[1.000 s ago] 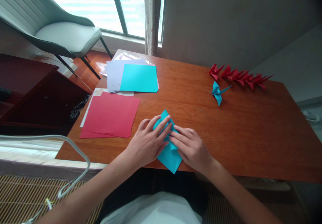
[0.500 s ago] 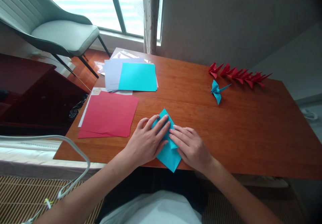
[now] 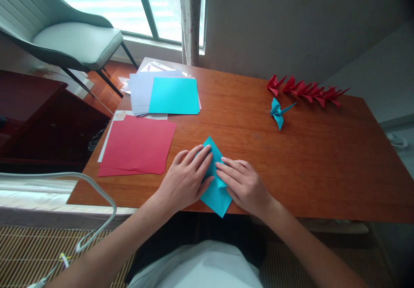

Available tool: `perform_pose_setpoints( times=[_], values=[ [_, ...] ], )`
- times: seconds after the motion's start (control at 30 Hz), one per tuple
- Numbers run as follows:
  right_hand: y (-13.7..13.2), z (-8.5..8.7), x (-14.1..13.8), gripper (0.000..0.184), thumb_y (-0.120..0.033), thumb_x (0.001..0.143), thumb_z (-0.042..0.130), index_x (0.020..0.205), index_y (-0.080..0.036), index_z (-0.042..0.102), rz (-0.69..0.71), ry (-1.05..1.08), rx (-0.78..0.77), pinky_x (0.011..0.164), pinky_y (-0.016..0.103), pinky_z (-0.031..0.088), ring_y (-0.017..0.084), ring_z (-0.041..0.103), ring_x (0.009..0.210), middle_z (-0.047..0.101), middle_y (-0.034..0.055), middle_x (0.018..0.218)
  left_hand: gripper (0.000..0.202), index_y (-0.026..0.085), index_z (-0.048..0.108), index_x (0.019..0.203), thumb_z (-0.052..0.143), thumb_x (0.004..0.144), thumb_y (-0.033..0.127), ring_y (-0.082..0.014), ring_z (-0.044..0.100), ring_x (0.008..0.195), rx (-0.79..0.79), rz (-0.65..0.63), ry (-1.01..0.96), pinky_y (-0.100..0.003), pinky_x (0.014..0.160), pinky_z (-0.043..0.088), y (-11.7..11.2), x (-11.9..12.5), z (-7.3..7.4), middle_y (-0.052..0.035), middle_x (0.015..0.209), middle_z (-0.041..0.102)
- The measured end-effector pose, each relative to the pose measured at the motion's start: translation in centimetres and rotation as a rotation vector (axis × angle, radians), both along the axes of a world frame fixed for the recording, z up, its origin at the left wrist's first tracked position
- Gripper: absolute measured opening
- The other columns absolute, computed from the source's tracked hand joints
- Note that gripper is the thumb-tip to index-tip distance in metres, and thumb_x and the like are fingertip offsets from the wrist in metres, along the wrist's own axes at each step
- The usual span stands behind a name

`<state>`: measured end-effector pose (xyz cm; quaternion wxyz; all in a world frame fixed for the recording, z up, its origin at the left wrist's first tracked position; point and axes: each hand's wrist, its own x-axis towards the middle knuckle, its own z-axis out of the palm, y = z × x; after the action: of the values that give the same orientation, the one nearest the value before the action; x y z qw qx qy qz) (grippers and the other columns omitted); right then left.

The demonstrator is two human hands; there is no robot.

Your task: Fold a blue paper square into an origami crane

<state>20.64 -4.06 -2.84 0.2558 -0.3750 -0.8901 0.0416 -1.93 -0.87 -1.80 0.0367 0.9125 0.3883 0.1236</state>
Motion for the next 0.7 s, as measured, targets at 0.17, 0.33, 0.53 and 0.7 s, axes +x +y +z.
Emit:
perform_pose_setpoints(
  times=[0.17,0.33,0.53,0.7],
  values=[
    [-0.01,-0.17,0.0,0.031,-0.013,0.098,0.052,0.124,-0.017,0.069,-0.004,0.01,-0.016,0.101,0.044,0.052,0.027,0.059,0.132,0.07,0.0099,0.132,0.046,0.017,0.056,0.141,0.051,0.099,0.036,-0.0346,0.049,0.135,0.053,-0.009,0.018,-0.048,0.104,0.04,-0.17,-0.11,-0.04,-0.0178,0.148,0.054],
    [-0.03,-0.23,0.0,0.033,-0.013,0.098,0.052,0.125,-0.018,0.069,-0.006,0.019,-0.03,0.101,0.045,0.052,0.027,0.059,0.132,0.07,0.0099,0.132,0.046,0.021,0.056,0.142,0.05,0.1,0.036,-0.0351,0.052,0.129,0.046,-0.008,0.049,-0.049,0.102,0.041,-0.12,-0.11,-0.04,-0.0169,0.145,0.056],
    [-0.06,-0.26,0.04,0.032,-0.013,0.097,0.054,0.125,-0.016,0.069,-0.002,0.016,-0.019,0.102,0.044,0.052,0.027,0.06,0.131,0.071,0.0097,0.131,0.044,0.02,0.058,0.14,0.048,0.1,0.037,-0.0343,0.051,0.129,0.049,-0.005,0.058,-0.049,0.102,0.04,-0.14,-0.09,0.05,-0.0154,0.144,0.057],
    [0.0,-0.29,0.1,0.033,-0.014,0.098,0.052,0.127,-0.02,0.068,-0.004,0.006,-0.022,0.103,0.044,0.052,0.026,0.059,0.133,0.071,0.009,0.132,0.044,0.021,0.058,0.14,0.049,0.1,0.036,-0.0339,0.05,0.131,0.041,-0.01,0.047,-0.049,0.103,0.039,-0.12,-0.02,0.05,-0.0133,0.145,0.058]
  ],
)
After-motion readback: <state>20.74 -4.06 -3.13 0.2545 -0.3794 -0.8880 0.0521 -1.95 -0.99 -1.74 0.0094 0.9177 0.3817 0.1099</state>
